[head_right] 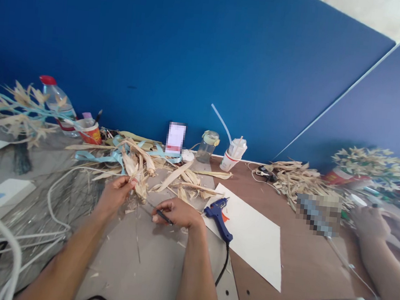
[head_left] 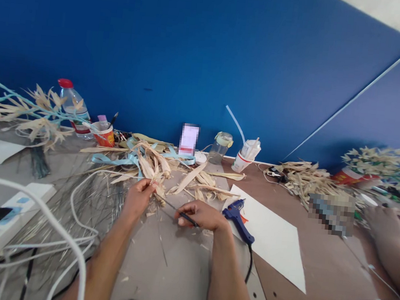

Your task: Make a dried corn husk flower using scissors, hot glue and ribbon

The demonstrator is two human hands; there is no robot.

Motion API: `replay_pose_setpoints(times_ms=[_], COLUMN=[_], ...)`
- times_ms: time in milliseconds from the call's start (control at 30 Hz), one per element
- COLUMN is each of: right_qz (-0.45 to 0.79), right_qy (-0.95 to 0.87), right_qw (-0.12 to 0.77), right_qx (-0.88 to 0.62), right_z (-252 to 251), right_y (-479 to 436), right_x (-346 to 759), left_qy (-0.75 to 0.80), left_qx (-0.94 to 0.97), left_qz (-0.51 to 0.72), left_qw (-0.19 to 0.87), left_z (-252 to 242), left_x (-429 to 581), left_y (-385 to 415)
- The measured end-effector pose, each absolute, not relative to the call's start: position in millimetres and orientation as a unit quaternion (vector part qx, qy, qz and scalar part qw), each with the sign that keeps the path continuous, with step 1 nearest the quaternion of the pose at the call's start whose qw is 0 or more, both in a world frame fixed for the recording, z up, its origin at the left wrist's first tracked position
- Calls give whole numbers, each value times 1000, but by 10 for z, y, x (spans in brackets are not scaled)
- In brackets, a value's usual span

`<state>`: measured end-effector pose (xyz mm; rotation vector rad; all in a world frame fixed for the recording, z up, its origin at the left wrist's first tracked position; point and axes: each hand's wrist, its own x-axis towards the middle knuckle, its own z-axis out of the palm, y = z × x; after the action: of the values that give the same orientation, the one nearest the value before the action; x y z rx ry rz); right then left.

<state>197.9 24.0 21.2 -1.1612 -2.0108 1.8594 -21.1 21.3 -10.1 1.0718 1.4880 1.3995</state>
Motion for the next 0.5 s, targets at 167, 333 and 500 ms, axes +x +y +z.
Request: replay_pose_setpoints(times_ms=[167, 333, 500], right_qz=[618, 616, 595], right_qy=[-679, -681, -679], right_qw=[88, 92, 139], right_qx=[-386, -385, -407], right_z=[216, 199, 174], right_y=[237, 236, 234], right_x=[1983, 1990, 2000], left_qy=[591, 590, 556], left_qx=[431, 372, 284], left_qz=[555, 588, 647], left_qw=[397, 410, 437], left_z=[-82, -60, -11], left_x=[-207, -195, -194], left_y=[201, 192, 196])
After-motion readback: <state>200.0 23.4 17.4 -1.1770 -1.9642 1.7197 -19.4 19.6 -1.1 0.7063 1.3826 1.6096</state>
